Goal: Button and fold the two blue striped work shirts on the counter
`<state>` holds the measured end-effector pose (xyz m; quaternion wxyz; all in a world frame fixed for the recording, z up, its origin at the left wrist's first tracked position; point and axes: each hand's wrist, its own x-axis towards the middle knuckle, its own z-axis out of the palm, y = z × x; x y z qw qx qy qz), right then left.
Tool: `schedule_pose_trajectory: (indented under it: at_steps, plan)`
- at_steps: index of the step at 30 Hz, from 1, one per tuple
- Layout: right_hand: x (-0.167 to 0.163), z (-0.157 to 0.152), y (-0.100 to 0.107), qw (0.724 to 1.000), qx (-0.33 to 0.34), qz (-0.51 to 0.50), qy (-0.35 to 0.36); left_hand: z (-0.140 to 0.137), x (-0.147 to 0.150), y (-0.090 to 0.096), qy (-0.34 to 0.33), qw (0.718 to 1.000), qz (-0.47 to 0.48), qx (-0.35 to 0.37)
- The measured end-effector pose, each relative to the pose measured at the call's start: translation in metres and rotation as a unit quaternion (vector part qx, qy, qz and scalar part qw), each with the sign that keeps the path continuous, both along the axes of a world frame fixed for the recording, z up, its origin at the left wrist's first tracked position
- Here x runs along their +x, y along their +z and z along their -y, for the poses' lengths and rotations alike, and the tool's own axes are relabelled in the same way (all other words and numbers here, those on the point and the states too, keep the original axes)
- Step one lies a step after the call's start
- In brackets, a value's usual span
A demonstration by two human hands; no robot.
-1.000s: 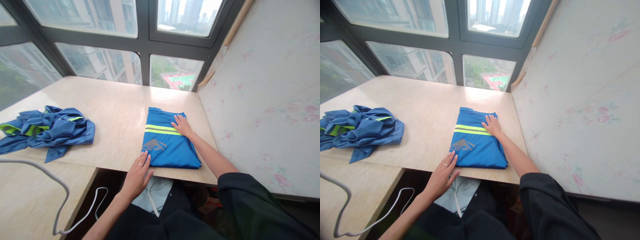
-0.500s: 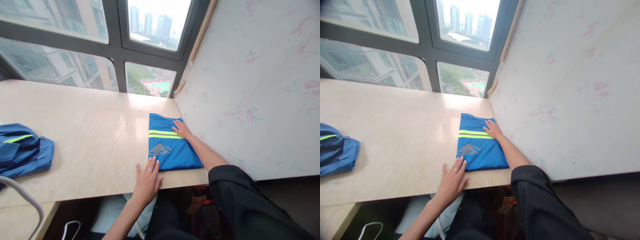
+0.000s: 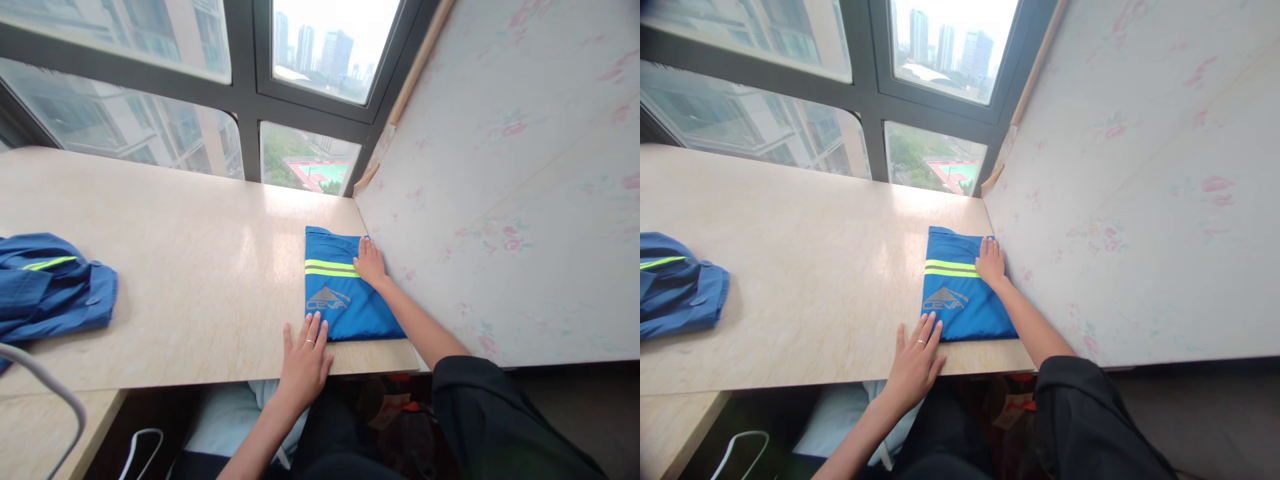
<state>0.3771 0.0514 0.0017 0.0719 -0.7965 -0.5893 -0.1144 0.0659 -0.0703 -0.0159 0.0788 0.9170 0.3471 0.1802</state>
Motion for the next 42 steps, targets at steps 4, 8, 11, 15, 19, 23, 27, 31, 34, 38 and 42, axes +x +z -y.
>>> schedule_pose_trajectory:
  at_steps: [4, 8, 11, 15, 19, 23, 27, 31, 34, 38, 42]
  plan:
    - [-0.074, 0.016, 0.007, 0.993, 0.033, -0.071, 0.091, 0.002, 0.001, -0.001, -0.009, 1.000, 0.008, -0.005]
    - [-0.148, 0.027, 0.010, 0.962, 0.031, -0.158, 0.222, 0.002, -0.003, -0.001, -0.017, 0.998, 0.046, -0.048]
    - [-0.179, 0.029, 0.014, 0.937, 0.021, -0.216, 0.273, 0.000, -0.019, -0.002, -0.030, 0.989, 0.112, -0.093]
    - [-0.196, 0.032, 0.021, 0.901, 0.004, -0.310, 0.303, -0.012, -0.062, 0.000, -0.011, 0.963, 0.211, -0.168]
    - [-0.217, 0.039, 0.025, 0.859, -0.007, -0.413, 0.303, -0.036, -0.109, 0.002, 0.091, 0.939, 0.290, -0.162]
    - [-0.252, 0.040, 0.013, 0.814, 0.001, -0.513, 0.272, -0.057, -0.139, 0.000, 0.265, 0.903, 0.334, -0.050]
    - [-0.280, 0.033, -0.010, 0.795, 0.038, -0.558, 0.235, -0.059, -0.140, -0.004, 0.316, 0.901, 0.297, 0.028]
    - [-0.286, 0.030, -0.025, 0.806, 0.067, -0.524, 0.266, -0.050, -0.129, -0.008, 0.299, 0.922, 0.236, 0.067]
    - [-0.280, 0.032, -0.029, 0.798, 0.053, -0.527, 0.289, -0.046, -0.126, -0.006, 0.306, 0.917, 0.249, 0.055]
    - [-0.277, 0.035, -0.031, 0.787, 0.047, -0.547, 0.281, -0.054, -0.137, 0.002, 0.302, 0.903, 0.302, -0.046]
    - [-0.278, 0.035, -0.032, 0.787, 0.044, -0.553, 0.270, -0.086, -0.171, 0.012, 0.365, 0.834, 0.398, -0.115]
